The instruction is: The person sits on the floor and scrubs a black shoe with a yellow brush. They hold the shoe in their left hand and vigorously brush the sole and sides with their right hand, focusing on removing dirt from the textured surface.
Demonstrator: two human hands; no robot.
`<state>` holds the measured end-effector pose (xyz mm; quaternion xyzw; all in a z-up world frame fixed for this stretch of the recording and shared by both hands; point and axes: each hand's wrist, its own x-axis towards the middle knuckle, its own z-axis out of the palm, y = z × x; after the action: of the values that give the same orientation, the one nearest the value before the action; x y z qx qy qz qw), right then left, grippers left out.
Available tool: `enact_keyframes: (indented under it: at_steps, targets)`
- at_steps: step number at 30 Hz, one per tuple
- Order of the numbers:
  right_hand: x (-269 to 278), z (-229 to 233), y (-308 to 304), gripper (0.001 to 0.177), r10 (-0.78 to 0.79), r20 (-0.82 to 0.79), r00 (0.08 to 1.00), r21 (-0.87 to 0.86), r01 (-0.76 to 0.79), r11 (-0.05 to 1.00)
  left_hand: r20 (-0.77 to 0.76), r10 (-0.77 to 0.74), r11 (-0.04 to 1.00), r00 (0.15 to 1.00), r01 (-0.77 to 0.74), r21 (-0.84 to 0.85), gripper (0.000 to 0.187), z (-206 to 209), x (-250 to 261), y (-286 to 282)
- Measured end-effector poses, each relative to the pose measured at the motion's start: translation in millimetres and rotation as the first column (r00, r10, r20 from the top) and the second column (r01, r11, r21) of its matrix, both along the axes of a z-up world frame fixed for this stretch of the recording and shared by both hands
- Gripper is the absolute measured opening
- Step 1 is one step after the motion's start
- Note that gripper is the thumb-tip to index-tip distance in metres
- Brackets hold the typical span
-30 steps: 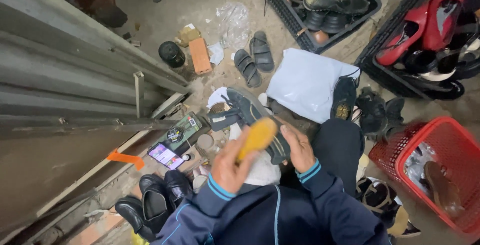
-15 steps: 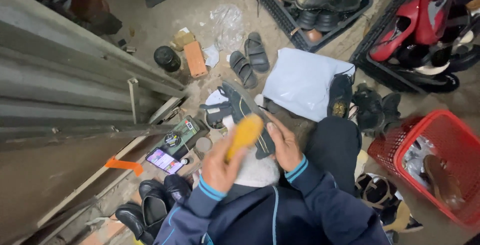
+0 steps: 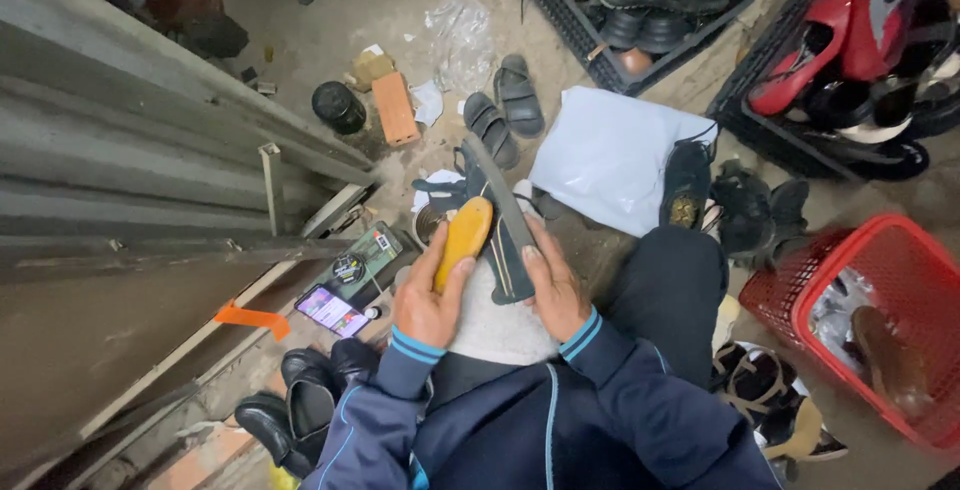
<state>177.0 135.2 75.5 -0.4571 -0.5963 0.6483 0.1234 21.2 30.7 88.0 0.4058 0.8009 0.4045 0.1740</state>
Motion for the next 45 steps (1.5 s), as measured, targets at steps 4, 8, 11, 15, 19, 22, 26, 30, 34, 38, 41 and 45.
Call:
enact_keyframes:
  at_steps: [4, 8, 11, 15, 19, 22, 26, 30, 34, 38, 41, 45]
  targets:
    - [1, 5, 12, 0.076, -0.046, -0.087, 0.995, -0.134, 0.034, 0.99, -0.029, -0.115, 0.989, 0.993, 0.117, 0.092, 0.053, -4, 31, -21]
    - [1, 5, 23, 0.08, 0.043, -0.037, 0.998, -0.138, -0.048, 0.989, -0.002, -0.098, 0.993, 0.995, 0.097, 0.069, 0.056, -6, 21, -18]
    - [-4, -6, 29, 0.087, 0.026, -0.03, 0.999, -0.171, -0.031, 0.985, -0.049, -0.023, 0.996, 0.999, 0.028, 0.087, 0.055, -5, 20, -11]
    - [-20, 7, 23, 0.085, -0.242, -0.104, 0.965, -0.246, 0.211, 0.946, -0.141, -0.08, 0.993, 0.987, 0.09, 0.072, 0.057, 2, 39, -29]
    - [-36, 45, 2, 0.092, -0.323, -0.176, 0.93, -0.29, 0.264, 0.92, -0.241, -0.004, 0.993, 0.971, 0.032, 0.111, 0.051, 1, 28, -16]
    - [-37, 48, 1, 0.097, -0.409, -0.199, 0.891, -0.33, 0.332, 0.884, -0.224, 0.037, 0.984, 0.974, 0.003, 0.179, 0.053, -3, 34, -4]
    - [-31, -6, 2, 0.081, -0.432, -0.11, 0.895, -0.225, 0.4, 0.888, -0.095, -0.018, 0.986, 0.995, 0.033, 0.163, 0.051, -21, 31, -7]
    - [-30, -35, -2, 0.097, -0.536, -0.227, 0.813, -0.427, 0.412, 0.805, 0.003, 0.018, 0.984, 1.0, -0.019, 0.177, 0.05, -15, 32, -10]
    - [-35, 7, -6, 0.085, -0.515, -0.18, 0.838, -0.394, 0.418, 0.818, -0.064, -0.034, 0.99, 0.997, 0.043, 0.138, 0.053, -33, 28, -11]
    - [-34, 1, -7, 0.088, -0.514, -0.221, 0.829, -0.4, 0.404, 0.823, -0.071, 0.007, 0.991, 0.997, 0.003, 0.136, 0.055, -23, 24, -12]
    - [-35, 19, -8, 0.088, -0.52, -0.212, 0.828, -0.402, 0.411, 0.818, -0.09, -0.013, 0.996, 0.996, 0.021, 0.084, 0.052, -13, 33, -28]
    - [-36, 32, -15, 0.087, -0.395, -0.279, 0.875, -0.276, 0.321, 0.906, -0.166, 0.036, 0.998, 0.985, -0.026, 0.059, 0.052, -26, 16, -21]
